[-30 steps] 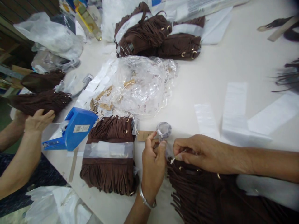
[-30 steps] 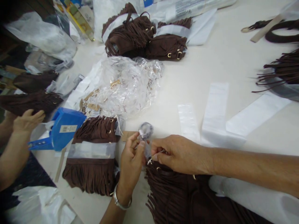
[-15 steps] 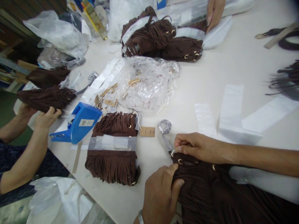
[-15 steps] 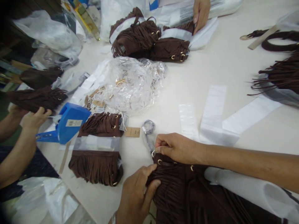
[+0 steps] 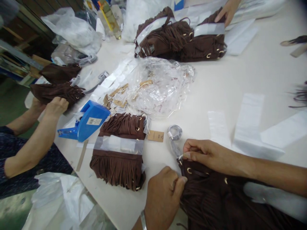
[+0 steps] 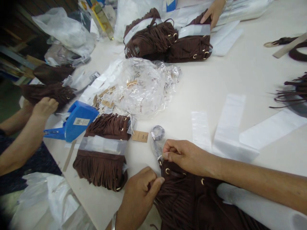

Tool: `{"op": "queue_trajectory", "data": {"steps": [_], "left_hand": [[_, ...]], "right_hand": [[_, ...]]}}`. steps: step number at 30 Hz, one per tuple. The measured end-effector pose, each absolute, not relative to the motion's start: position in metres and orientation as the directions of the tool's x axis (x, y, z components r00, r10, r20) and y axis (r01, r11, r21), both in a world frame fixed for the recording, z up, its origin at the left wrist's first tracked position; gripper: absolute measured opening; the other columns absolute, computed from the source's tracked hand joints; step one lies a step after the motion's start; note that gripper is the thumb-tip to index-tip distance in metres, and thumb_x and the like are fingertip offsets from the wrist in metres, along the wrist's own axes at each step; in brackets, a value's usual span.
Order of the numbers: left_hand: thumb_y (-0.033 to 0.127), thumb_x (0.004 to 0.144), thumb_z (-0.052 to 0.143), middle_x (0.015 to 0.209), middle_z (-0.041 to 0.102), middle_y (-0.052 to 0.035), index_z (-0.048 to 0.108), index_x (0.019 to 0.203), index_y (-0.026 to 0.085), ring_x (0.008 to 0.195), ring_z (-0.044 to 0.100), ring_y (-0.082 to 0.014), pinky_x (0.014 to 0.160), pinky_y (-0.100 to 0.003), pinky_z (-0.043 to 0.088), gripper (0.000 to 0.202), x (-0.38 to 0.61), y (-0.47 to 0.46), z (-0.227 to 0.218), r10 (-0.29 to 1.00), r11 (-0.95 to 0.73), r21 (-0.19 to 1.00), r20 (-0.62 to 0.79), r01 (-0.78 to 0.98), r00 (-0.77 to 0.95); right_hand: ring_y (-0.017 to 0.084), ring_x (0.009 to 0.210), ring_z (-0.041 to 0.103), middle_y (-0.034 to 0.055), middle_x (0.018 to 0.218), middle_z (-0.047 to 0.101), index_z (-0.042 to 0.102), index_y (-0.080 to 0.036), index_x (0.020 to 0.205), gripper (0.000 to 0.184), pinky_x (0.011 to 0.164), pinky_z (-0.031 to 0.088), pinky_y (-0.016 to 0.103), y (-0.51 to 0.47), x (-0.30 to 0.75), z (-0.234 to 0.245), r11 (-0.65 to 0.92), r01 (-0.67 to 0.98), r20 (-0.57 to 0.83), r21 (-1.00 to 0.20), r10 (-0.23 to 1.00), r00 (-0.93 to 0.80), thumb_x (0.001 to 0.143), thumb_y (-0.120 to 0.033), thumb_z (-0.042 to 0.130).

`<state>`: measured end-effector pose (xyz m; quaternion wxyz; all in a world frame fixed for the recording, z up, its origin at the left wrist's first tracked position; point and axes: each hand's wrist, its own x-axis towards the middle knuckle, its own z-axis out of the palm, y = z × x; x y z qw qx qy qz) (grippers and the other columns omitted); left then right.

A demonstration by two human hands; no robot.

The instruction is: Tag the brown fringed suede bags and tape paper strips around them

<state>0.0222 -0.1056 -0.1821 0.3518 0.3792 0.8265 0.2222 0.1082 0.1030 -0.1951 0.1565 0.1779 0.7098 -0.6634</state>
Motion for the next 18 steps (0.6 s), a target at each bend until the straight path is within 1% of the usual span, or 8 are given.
{"op": "queue_trajectory", "data": {"steps": [2, 3, 5, 7, 9, 11, 15, 18], "left_hand": [[0.031, 0.093, 0.054, 0.090, 0.061, -0.0001, 0.060, 0.086, 0.022, 0.079, 0.057, -0.0159, 0.071, -0.029, 0.036, 0.013, 0.019, -0.103, -0.179, 0.774, 0.626, 0.611, -0.416, 0.485, -0.477], [0.028, 0.090, 0.058, 0.098, 0.062, -0.0004, 0.060, 0.098, 0.024, 0.081, 0.057, -0.0163, 0.073, -0.029, 0.037, 0.009, 0.017, -0.102, -0.178, 0.760, 0.640, 0.612, -0.416, 0.464, -0.499], [0.023, 0.085, 0.062, 0.109, 0.061, -0.0001, 0.054, 0.120, 0.027, 0.081, 0.058, -0.0156, 0.076, -0.029, 0.039, 0.036, 0.012, -0.101, -0.179, 0.714, 0.673, 0.639, -0.432, 0.372, -0.551], [0.024, 0.086, 0.061, 0.108, 0.062, 0.0010, 0.048, 0.129, 0.029, 0.077, 0.058, -0.0142, 0.075, -0.028, 0.040, 0.045, 0.006, -0.097, -0.182, 0.672, 0.686, 0.682, -0.460, 0.254, -0.580], [0.030, 0.091, 0.055, 0.100, 0.064, 0.0016, 0.050, 0.127, 0.028, 0.074, 0.058, -0.0142, 0.073, -0.028, 0.041, 0.037, 0.000, -0.090, -0.187, 0.660, 0.666, 0.727, -0.469, 0.168, -0.588], [0.039, 0.094, 0.051, 0.090, 0.065, 0.0015, 0.056, 0.118, 0.025, 0.074, 0.058, -0.0151, 0.070, -0.028, 0.040, 0.028, -0.003, -0.083, -0.190, 0.668, 0.633, 0.764, -0.456, 0.127, -0.588], [0.049, 0.088, 0.061, 0.077, 0.063, 0.0018, 0.059, 0.106, 0.021, 0.070, 0.059, -0.0157, 0.062, -0.025, 0.038, 0.033, -0.006, -0.072, -0.196, 0.665, 0.594, 0.804, -0.482, 0.013, -0.570], [0.050, 0.083, 0.068, 0.078, 0.064, 0.0014, 0.059, 0.104, 0.020, 0.070, 0.058, -0.0150, 0.060, -0.024, 0.038, 0.038, -0.007, -0.071, -0.200, 0.650, 0.591, 0.804, -0.520, -0.061, -0.554]], "right_hand": [[0.011, 0.065, 0.050, -0.0031, 0.072, 0.058, 0.056, -0.019, 0.087, 0.019, 0.060, 0.037, 0.024, 0.103, 0.105, -0.195, 0.025, 0.470, -0.469, -0.882, 0.039, -0.883, 0.092, -0.038, 0.055], [0.012, 0.066, 0.050, -0.0031, 0.072, 0.058, 0.056, -0.019, 0.087, 0.019, 0.061, 0.037, 0.024, 0.102, 0.104, -0.195, 0.009, 0.472, -0.471, -0.882, 0.036, -0.881, 0.092, -0.038, 0.056], [0.012, 0.067, 0.050, -0.0029, 0.073, 0.058, 0.056, -0.019, 0.086, 0.020, 0.061, 0.037, 0.024, 0.101, 0.100, -0.196, -0.050, 0.478, -0.480, -0.877, 0.022, -0.877, 0.090, -0.039, 0.058], [0.011, 0.067, 0.049, -0.0028, 0.073, 0.057, 0.056, -0.019, 0.084, 0.023, 0.060, 0.036, 0.024, 0.100, 0.097, -0.199, -0.136, 0.493, -0.499, -0.860, 0.011, -0.867, 0.088, -0.040, 0.061], [0.011, 0.068, 0.050, -0.0020, 0.075, 0.058, 0.056, -0.018, 0.085, 0.026, 0.062, 0.037, 0.024, 0.099, 0.095, -0.203, -0.221, 0.495, -0.511, -0.840, 0.015, -0.860, 0.085, -0.043, 0.064], [0.012, 0.072, 0.053, 0.0002, 0.079, 0.061, 0.056, -0.018, 0.087, 0.031, 0.066, 0.039, 0.025, 0.098, 0.093, -0.206, -0.285, 0.493, -0.520, -0.822, 0.022, -0.854, 0.083, -0.047, 0.066], [0.015, 0.078, 0.056, 0.0030, 0.084, 0.064, 0.056, -0.018, 0.088, 0.038, 0.072, 0.042, 0.027, 0.097, 0.092, -0.205, -0.354, 0.475, -0.516, -0.806, 0.025, -0.856, 0.078, -0.051, 0.070], [0.013, 0.070, 0.054, 0.0011, 0.079, 0.062, 0.056, -0.018, 0.088, 0.038, 0.064, 0.039, 0.025, 0.094, 0.093, -0.199, -0.354, 0.473, -0.513, -0.806, 0.022, -0.858, 0.079, -0.052, 0.070]]}}
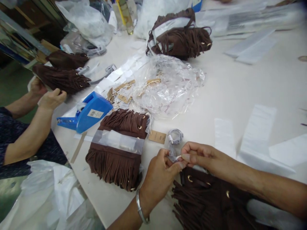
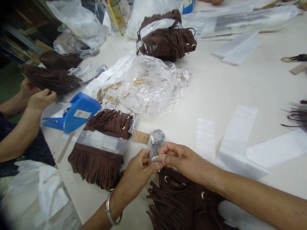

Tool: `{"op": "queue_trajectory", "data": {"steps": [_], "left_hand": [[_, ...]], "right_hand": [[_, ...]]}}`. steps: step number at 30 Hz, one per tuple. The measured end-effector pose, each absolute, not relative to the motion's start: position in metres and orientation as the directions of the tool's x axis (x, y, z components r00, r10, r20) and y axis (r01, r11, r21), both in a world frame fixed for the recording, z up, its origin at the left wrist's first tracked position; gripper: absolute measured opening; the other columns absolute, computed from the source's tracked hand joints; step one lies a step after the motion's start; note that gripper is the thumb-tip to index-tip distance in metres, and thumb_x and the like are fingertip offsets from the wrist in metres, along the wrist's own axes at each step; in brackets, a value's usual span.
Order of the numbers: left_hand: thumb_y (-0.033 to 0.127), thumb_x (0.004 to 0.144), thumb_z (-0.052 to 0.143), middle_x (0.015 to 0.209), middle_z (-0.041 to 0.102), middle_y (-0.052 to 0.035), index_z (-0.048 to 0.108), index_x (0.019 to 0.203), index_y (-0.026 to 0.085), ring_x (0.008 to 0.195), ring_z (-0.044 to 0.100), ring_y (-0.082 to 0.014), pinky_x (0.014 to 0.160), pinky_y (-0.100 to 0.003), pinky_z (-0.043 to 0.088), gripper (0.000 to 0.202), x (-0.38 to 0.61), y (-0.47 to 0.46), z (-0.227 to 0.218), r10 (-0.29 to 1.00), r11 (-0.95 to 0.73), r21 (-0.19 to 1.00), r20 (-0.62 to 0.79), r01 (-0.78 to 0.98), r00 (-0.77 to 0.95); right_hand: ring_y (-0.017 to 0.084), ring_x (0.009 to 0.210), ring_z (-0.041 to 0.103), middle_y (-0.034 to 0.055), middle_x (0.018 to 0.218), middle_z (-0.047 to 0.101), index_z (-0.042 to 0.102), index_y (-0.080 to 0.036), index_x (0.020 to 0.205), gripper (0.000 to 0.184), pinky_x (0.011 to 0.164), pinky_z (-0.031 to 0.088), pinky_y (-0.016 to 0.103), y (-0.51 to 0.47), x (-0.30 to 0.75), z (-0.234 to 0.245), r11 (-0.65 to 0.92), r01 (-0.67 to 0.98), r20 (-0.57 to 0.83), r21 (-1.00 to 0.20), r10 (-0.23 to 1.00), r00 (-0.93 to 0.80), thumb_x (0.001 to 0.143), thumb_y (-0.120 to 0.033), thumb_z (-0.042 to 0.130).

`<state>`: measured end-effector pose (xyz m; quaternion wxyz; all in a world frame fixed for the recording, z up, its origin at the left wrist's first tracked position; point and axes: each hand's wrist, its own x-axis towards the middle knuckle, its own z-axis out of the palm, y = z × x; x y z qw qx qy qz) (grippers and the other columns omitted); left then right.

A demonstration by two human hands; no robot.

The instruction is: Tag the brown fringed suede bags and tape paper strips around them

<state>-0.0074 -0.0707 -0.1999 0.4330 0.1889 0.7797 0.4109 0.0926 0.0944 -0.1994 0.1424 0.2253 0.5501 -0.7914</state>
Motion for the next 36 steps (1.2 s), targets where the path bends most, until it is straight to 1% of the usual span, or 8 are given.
{"op": "queue_trajectory", "data": {"steps": [2, 5, 8, 10, 13, 17, 22, 36], "left_hand": [[0.048, 0.082, 0.068, 0.080, 0.064, 0.0004, 0.059, 0.099, 0.019, 0.071, 0.059, -0.0145, 0.060, -0.023, 0.039, 0.035, -0.008, -0.070, -0.201, 0.650, 0.586, 0.806, -0.529, -0.083, -0.546], [0.044, 0.083, 0.067, 0.081, 0.065, -0.0001, 0.060, 0.093, 0.018, 0.070, 0.057, -0.0127, 0.060, -0.021, 0.040, 0.029, -0.006, -0.071, -0.202, 0.651, 0.553, 0.823, -0.523, -0.128, -0.549], [0.043, 0.088, 0.061, 0.071, 0.059, 0.0035, 0.059, 0.093, 0.018, 0.057, 0.049, -0.0085, 0.053, -0.019, 0.037, 0.025, -0.001, -0.075, -0.204, 0.640, 0.505, 0.839, -0.520, -0.201, -0.566], [0.042, 0.091, 0.057, 0.064, 0.053, 0.0063, 0.057, 0.095, 0.019, 0.050, 0.043, -0.0068, 0.048, -0.019, 0.034, 0.024, 0.002, -0.080, -0.207, 0.625, 0.483, 0.841, -0.526, -0.245, -0.576], [0.041, 0.094, 0.054, 0.061, 0.048, 0.0078, 0.056, 0.103, 0.020, 0.048, 0.040, -0.0059, 0.046, -0.018, 0.031, 0.024, 0.006, -0.087, -0.211, 0.602, 0.462, 0.838, -0.537, -0.290, -0.591], [0.044, 0.095, 0.052, 0.062, 0.049, 0.0072, 0.056, 0.107, 0.019, 0.049, 0.042, -0.0059, 0.046, -0.018, 0.031, 0.028, 0.009, -0.093, -0.215, 0.599, 0.449, 0.847, -0.522, -0.286, -0.607], [0.050, 0.095, 0.051, 0.060, 0.047, 0.0070, 0.056, 0.106, 0.018, 0.050, 0.042, -0.0064, 0.047, -0.018, 0.032, 0.034, 0.011, -0.094, -0.217, 0.601, 0.425, 0.859, -0.504, -0.287, -0.620], [0.051, 0.096, 0.049, 0.060, 0.047, 0.0061, 0.058, 0.110, 0.020, 0.052, 0.043, -0.0079, 0.050, -0.020, 0.035, 0.036, 0.015, -0.096, -0.219, 0.578, 0.457, 0.863, -0.472, -0.215, -0.666]], "right_hand": [[0.012, 0.065, 0.051, -0.0004, 0.075, 0.059, 0.056, -0.018, 0.088, 0.038, 0.058, 0.036, 0.023, 0.093, 0.093, -0.195, -0.332, 0.485, -0.515, -0.809, 0.003, -0.857, 0.079, -0.053, 0.068], [0.011, 0.064, 0.049, -0.0013, 0.073, 0.057, 0.056, -0.018, 0.088, 0.034, 0.056, 0.034, 0.023, 0.094, 0.095, -0.189, -0.243, 0.478, -0.488, -0.844, -0.019, -0.872, 0.083, -0.051, 0.063], [0.012, 0.065, 0.050, -0.0015, 0.072, 0.058, 0.058, -0.019, 0.088, 0.022, 0.057, 0.034, 0.023, 0.098, 0.098, -0.185, 0.013, 0.465, -0.464, -0.885, 0.024, -0.885, 0.089, -0.041, 0.056], [0.013, 0.064, 0.051, -0.0019, 0.070, 0.060, 0.059, -0.020, 0.086, 0.015, 0.057, 0.035, 0.024, 0.102, 0.099, -0.183, 0.202, 0.452, -0.450, -0.869, 0.058, -0.891, 0.089, -0.034, 0.054], [0.013, 0.062, 0.053, -0.0023, 0.067, 0.061, 0.059, -0.021, 0.083, 0.011, 0.057, 0.035, 0.025, 0.105, 0.099, -0.182, 0.355, 0.437, -0.437, -0.827, 0.084, -0.896, 0.087, -0.029, 0.053], [0.014, 0.063, 0.055, -0.0018, 0.068, 0.063, 0.059, -0.022, 0.082, 0.010, 0.057, 0.035, 0.025, 0.103, 0.098, -0.182, 0.394, 0.424, -0.425, -0.816, 0.090, -0.901, 0.087, -0.026, 0.052], [0.014, 0.062, 0.055, -0.0018, 0.068, 0.063, 0.060, -0.022, 0.080, 0.010, 0.055, 0.034, 0.025, 0.100, 0.097, -0.184, 0.420, 0.416, -0.425, -0.806, 0.077, -0.902, 0.086, -0.025, 0.052], [0.014, 0.062, 0.054, -0.0022, 0.068, 0.062, 0.061, -0.024, 0.079, 0.011, 0.055, 0.034, 0.025, 0.100, 0.095, -0.185, 0.452, 0.379, -0.402, -0.807, 0.049, -0.914, 0.085, -0.021, 0.052]]}}
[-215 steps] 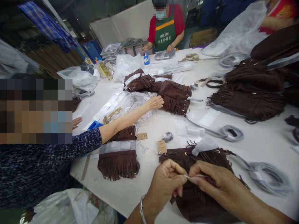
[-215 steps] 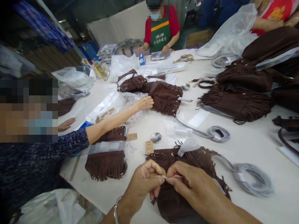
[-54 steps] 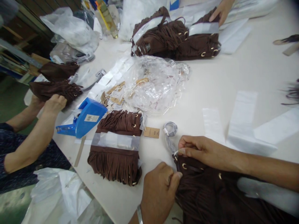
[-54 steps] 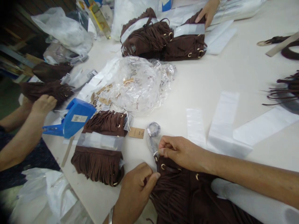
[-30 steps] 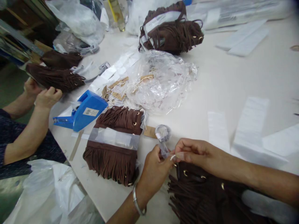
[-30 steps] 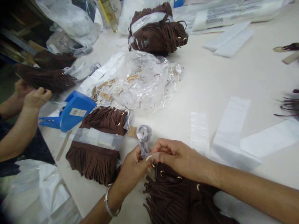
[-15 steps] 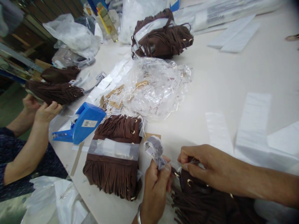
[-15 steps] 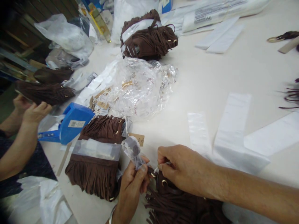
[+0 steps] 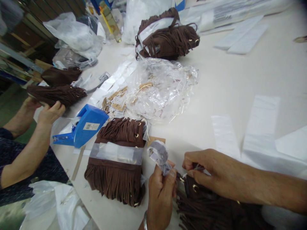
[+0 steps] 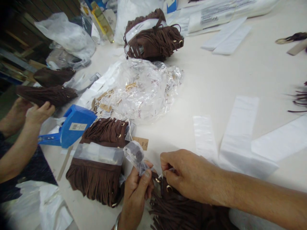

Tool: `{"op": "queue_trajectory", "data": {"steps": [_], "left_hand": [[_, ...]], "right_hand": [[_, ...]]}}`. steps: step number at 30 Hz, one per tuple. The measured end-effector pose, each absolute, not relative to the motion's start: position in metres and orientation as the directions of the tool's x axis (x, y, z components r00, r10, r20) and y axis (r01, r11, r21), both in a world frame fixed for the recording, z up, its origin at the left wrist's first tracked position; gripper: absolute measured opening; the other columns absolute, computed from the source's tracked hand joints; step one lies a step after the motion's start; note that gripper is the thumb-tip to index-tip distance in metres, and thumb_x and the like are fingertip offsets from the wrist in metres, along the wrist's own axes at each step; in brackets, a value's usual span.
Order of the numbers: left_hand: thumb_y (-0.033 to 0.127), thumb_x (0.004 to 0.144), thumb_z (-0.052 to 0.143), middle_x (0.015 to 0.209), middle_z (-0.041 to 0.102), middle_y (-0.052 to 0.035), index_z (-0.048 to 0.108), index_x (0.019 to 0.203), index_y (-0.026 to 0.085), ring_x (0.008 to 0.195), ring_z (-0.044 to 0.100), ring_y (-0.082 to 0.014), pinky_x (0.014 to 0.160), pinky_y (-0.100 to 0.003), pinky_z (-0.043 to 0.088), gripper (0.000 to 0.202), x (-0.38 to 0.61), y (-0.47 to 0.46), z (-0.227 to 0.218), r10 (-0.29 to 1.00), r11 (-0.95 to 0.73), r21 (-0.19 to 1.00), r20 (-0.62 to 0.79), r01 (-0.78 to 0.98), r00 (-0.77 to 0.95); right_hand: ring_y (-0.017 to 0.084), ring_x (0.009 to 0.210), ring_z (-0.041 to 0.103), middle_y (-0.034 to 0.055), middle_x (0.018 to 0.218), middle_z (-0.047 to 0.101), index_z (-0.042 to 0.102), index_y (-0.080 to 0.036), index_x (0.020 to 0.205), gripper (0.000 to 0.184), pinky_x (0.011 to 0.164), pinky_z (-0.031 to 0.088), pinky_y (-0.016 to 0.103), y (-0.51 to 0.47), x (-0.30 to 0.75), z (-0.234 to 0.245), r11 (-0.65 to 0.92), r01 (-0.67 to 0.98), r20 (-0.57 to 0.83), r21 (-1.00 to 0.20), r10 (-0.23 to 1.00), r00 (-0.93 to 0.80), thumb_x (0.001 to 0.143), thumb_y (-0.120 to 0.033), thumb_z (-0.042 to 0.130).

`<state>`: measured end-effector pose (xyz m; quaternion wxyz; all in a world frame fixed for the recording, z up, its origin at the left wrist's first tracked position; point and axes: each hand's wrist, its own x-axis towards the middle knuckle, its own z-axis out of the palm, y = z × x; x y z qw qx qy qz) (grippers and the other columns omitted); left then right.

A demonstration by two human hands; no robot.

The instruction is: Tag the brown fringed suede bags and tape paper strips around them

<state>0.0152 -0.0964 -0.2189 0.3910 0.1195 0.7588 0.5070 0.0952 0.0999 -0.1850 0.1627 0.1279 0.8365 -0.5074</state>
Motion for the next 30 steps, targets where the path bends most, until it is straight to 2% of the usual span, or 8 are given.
{"op": "queue_trajectory", "data": {"steps": [13, 23, 30], "left_hand": [[0.053, 0.095, 0.049, 0.060, 0.048, 0.0063, 0.057, 0.108, 0.019, 0.052, 0.044, -0.0083, 0.049, -0.020, 0.035, 0.037, 0.0156, -0.0949, -0.2201, 0.578, 0.438, 0.869, -0.468, -0.230, -0.669], [0.049, 0.097, 0.048, 0.060, 0.049, 0.0071, 0.056, 0.107, 0.019, 0.051, 0.045, -0.0077, 0.049, -0.020, 0.036, 0.032, 0.0152, -0.0939, -0.2168, 0.593, 0.426, 0.880, -0.448, -0.212, -0.669], [0.050, 0.097, 0.048, 0.064, 0.052, 0.0061, 0.057, 0.106, 0.020, 0.052, 0.047, -0.0080, 0.049, -0.019, 0.038, 0.033, 0.0155, -0.0921, -0.2148, 0.571, 0.452, 0.867, -0.463, -0.211, -0.678]], "right_hand": [[0.014, 0.061, 0.053, -0.0010, 0.069, 0.062, 0.063, -0.024, 0.080, 0.012, 0.056, 0.035, 0.024, 0.0975, 0.0945, -0.1870, 0.474, 0.347, -0.383, -0.809, 0.022, -0.923, 0.085, -0.021, 0.053], [0.014, 0.060, 0.052, 0.0002, 0.069, 0.063, 0.065, -0.025, 0.077, 0.012, 0.056, 0.036, 0.023, 0.0960, 0.0901, -0.1861, 0.459, 0.345, -0.384, -0.819, 0.010, -0.923, 0.084, -0.028, 0.057], [0.016, 0.064, 0.056, 0.0015, 0.075, 0.066, 0.068, -0.026, 0.081, 0.016, 0.059, 0.037, 0.025, 0.0926, 0.0906, -0.1865, 0.530, 0.314, -0.371, -0.788, -0.001, -0.929, 0.087, -0.027, 0.054]]}}
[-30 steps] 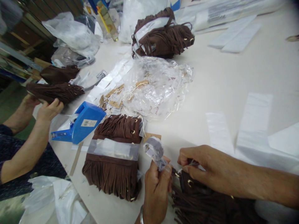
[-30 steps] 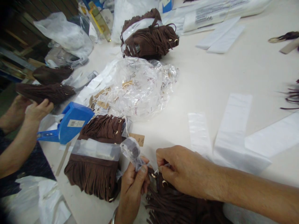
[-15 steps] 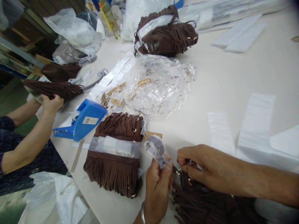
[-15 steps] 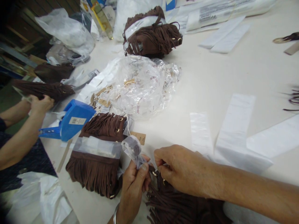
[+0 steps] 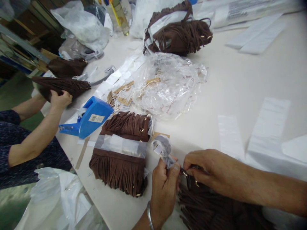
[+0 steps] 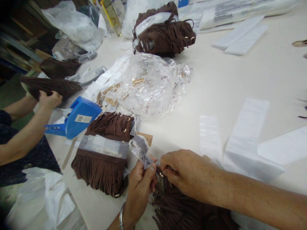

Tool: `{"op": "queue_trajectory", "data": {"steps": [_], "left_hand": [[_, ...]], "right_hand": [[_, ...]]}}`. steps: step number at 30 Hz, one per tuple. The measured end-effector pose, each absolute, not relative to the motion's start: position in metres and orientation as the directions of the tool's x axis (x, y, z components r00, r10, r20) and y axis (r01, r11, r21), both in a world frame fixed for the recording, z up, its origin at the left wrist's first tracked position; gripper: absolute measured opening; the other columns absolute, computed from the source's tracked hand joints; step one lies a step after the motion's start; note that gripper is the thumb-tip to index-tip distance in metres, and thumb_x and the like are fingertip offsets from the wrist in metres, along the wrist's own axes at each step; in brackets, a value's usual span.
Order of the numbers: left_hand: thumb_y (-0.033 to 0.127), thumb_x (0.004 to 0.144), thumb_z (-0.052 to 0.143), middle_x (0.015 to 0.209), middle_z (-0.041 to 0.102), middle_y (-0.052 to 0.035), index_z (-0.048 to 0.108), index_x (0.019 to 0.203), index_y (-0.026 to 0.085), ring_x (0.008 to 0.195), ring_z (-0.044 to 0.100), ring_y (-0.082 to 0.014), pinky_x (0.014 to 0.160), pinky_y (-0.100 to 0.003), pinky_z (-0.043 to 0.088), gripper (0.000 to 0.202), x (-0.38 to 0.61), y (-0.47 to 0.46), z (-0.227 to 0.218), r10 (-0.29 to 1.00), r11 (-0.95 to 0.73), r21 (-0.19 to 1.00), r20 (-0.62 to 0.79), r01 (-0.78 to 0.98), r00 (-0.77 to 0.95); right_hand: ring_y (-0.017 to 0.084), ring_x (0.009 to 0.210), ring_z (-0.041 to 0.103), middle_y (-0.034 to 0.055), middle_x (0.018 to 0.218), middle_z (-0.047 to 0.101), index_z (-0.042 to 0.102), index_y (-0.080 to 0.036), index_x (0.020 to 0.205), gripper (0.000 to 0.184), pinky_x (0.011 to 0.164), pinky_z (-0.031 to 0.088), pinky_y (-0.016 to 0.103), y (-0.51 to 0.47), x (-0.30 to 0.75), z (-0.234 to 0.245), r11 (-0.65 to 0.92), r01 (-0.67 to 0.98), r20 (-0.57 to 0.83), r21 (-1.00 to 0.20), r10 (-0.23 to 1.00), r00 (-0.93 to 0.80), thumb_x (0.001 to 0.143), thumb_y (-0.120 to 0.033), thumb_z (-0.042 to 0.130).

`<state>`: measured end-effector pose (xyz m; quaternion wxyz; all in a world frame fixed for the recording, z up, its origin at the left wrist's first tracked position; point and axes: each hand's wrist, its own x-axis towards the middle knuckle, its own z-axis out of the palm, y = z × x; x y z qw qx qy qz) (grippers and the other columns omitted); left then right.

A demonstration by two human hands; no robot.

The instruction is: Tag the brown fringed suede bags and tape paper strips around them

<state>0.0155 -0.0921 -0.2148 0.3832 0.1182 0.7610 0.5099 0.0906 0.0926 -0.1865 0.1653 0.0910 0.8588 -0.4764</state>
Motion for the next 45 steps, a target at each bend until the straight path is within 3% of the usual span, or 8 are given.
{"op": "queue_trajectory", "data": {"steps": [9, 14, 17, 24, 29, 34, 38, 45], "left_hand": [[0.051, 0.095, 0.049, 0.066, 0.054, 0.0061, 0.056, 0.111, 0.021, 0.049, 0.047, -0.0074, 0.046, -0.018, 0.037, 0.035, 0.010, -0.088, -0.212, 0.609, 0.443, 0.870, -0.470, -0.217, -0.638], [0.030, 0.090, 0.058, 0.087, 0.059, 0.0023, 0.054, 0.121, 0.021, 0.058, 0.050, -0.0065, 0.051, -0.017, 0.041, 0.033, 0.008, -0.095, -0.204, 0.708, 0.358, 0.867, -0.493, -0.346, -0.505], [0.019, 0.082, 0.063, 0.090, 0.060, 0.0019, 0.050, 0.129, 0.022, 0.060, 0.050, -0.0064, 0.052, -0.017, 0.041, 0.048, 0.013, -0.095, -0.203, 0.669, 0.368, 0.853, -0.519, -0.370, -0.532], [0.011, 0.080, 0.057, 0.074, 0.056, 0.0052, 0.051, 0.130, 0.021, 0.062, 0.051, -0.0087, 0.057, -0.018, 0.041, 0.051, 0.022, -0.083, -0.206, 0.576, 0.342, 0.870, -0.492, -0.355, -0.652], [0.009, 0.080, 0.058, 0.074, 0.055, 0.0055, 0.034, 0.148, 0.023, 0.061, 0.047, -0.0075, 0.057, -0.017, 0.037, 0.073, 0.028, -0.087, -0.208, 0.520, 0.246, 0.889, -0.458, -0.387, -0.721], [0.012, 0.076, 0.065, 0.072, 0.055, 0.0057, 0.040, 0.146, 0.024, 0.055, 0.039, -0.0046, 0.051, -0.015, 0.030, 0.075, 0.023, -0.093, -0.207, 0.540, 0.101, 0.873, -0.451, -0.478, -0.710], [0.012, 0.072, 0.066, 0.074, 0.057, 0.0060, 0.046, 0.141, 0.023, 0.047, 0.027, -0.0019, 0.042, -0.015, 0.020, 0.073, 0.012, -0.098, -0.201, 0.552, 0.040, 0.810, -0.506, -0.585, -0.662], [0.014, 0.075, 0.066, 0.073, 0.056, 0.0058, 0.054, 0.133, 0.022, 0.044, 0.027, -0.0005, 0.041, -0.015, 0.020, 0.059, 0.003, -0.098, -0.193, 0.564, 0.010, 0.827, -0.469, -0.562, -0.680]], "right_hand": [[0.019, 0.070, 0.059, 0.0020, 0.078, 0.066, 0.063, -0.025, 0.084, 0.010, 0.063, 0.037, 0.028, 0.088, 0.086, -0.178, 0.702, 0.283, -0.386, -0.653, 0.013, -0.923, 0.086, -0.027, 0.054], [0.017, 0.066, 0.057, 0.0033, 0.078, 0.065, 0.060, -0.023, 0.081, 0.016, 0.060, 0.035, 0.028, 0.083, 0.084, -0.174, 0.733, 0.301, -0.405, -0.610, 0.038, -0.914, 0.089, -0.029, 0.049], [0.018, 0.069, 0.058, 0.0039, 0.081, 0.065, 0.060, -0.023, 0.084, 0.019, 0.060, 0.036, 0.028, 0.082, 0.084, -0.174, 0.735, 0.311, -0.418, -0.602, 0.041, -0.907, 0.092, -0.031, 0.046], [0.018, 0.073, 0.059, 0.0027, 0.083, 0.064, 0.058, -0.023, 0.085, 0.014, 0.064, 0.038, 0.028, 0.081, 0.086, -0.176, 0.743, 0.281, -0.396, -0.608, 0.023, -0.918, 0.091, -0.026, 0.045], [0.020, 0.079, 0.062, 0.0037, 0.093, 0.064, 0.053, -0.022, 0.103, 0.014, 0.068, 0.040, 0.031, 0.076, 0.089, -0.183, 0.784, 0.225, -0.300, -0.578, 0.053, -0.952, 0.091, -0.022, 0.046], [0.019, 0.076, 0.062, 0.0023, 0.090, 0.063, 0.051, -0.022, 0.105, 0.018, 0.066, 0.039, 0.029, 0.072, 0.088, -0.183, 0.779, 0.159, -0.245, -0.606, 0.007, -0.969, 0.090, -0.014, 0.046], [0.018, 0.077, 0.062, 0.0034, 0.094, 0.062, 0.055, -0.022, 0.100, 0.019, 0.066, 0.041, 0.029, 0.074, 0.085, -0.179, 0.792, 0.157, -0.291, -0.590, -0.027, -0.956, 0.089, -0.010, 0.044], [0.019, 0.085, 0.061, 0.0041, 0.094, 0.060, 0.062, -0.024, 0.095, 0.017, 0.076, 0.045, 0.029, 0.074, 0.085, -0.176, 0.776, 0.102, -0.230, -0.622, -0.057, -0.971, 0.093, -0.018, 0.045]]}}
